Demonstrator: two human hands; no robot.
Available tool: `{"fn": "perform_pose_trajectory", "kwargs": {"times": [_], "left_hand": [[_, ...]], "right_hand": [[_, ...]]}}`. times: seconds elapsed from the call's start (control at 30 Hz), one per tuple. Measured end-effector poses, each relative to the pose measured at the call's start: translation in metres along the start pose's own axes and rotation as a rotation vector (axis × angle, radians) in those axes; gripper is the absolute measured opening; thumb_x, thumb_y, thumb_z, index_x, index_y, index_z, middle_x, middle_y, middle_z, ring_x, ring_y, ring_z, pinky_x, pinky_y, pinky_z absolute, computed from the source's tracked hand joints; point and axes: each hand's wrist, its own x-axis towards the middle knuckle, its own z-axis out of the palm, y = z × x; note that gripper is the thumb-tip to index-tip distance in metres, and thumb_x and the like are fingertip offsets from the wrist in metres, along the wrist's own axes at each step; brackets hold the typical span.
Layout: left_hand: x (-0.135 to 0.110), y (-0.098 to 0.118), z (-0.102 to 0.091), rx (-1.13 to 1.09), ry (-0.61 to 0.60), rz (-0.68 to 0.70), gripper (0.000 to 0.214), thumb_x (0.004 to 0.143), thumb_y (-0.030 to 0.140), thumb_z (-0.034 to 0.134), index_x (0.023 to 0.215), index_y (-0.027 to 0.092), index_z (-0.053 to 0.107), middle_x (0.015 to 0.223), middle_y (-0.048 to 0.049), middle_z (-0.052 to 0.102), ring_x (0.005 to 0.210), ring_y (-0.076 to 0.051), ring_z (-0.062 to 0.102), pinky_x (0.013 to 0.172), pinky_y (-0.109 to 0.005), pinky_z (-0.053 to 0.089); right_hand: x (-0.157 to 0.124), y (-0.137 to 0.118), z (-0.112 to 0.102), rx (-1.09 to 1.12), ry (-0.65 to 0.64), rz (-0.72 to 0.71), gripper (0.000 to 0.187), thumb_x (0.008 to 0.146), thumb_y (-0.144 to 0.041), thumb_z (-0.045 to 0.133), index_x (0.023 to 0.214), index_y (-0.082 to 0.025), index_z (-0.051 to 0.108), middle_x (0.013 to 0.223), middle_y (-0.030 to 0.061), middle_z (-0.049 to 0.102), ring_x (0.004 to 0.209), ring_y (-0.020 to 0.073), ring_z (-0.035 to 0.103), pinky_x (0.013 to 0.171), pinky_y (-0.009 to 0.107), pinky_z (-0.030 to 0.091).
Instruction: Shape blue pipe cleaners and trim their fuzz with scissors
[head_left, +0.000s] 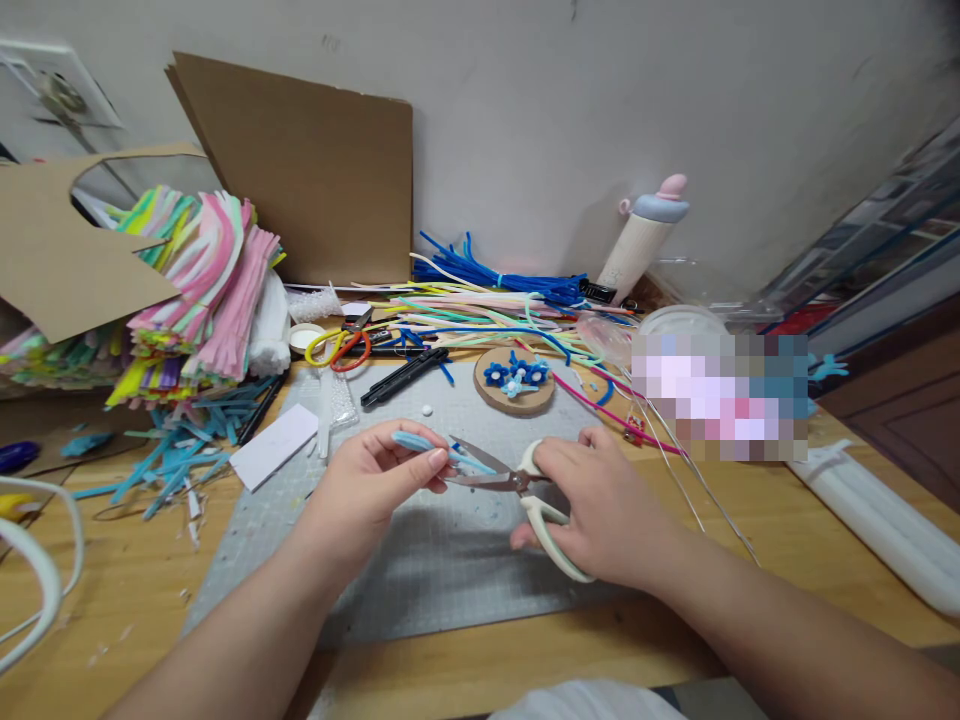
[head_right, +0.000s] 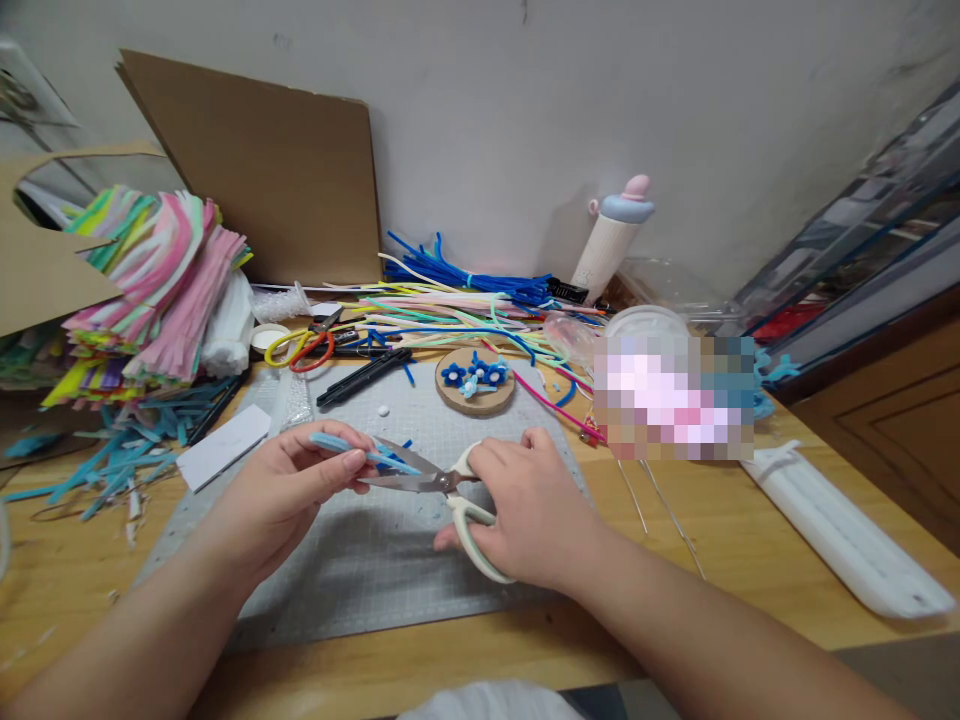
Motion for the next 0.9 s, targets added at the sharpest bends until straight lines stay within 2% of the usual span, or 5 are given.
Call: {"fn": "perform_pose_trajectory", "kwargs": {"times": [0.17, 0.9], "left_hand": [[-0.0017, 0.003, 0.0015, -0.027, 0.026, -0.011, 0.016, 0.067, 0.026, 0.074, 0.074, 0.016, 0.064, 0.067, -0.0016, 0.066, 0.063, -0.012, 0.06, 0.06, -0.022, 0.048], [0.0012, 0.0032, -0.002, -0.14, 0.047, -0.023, 0.013, 0.067, 0.022, 0.074, 0.075, 0.016, 0.065, 0.068, -0.0003, 0.067, 0.062, -0.01, 0.061, 0.061, -0.02, 0.048]], "right_hand": [[0.0011, -0.0016, -0.0014, -0.02, -0.002, -0.009, 0.034, 0.077, -0.052, 0.056, 0.076, -0.019, 0.046, 0.078, 0.0027, 0.059, 0.067, 0.0171, 0.047, 0.071, 0.034, 0.025], [-0.0019, -0.0003, -0.0001, 0.03, 0.059, -0.019, 0.032, 0.079, -0.048, 0.06, 0.069, -0.019, 0.051, 0.066, 0.001, 0.062, 0.058, 0.0145, 0.042, 0.067, 0.032, 0.027]]}}
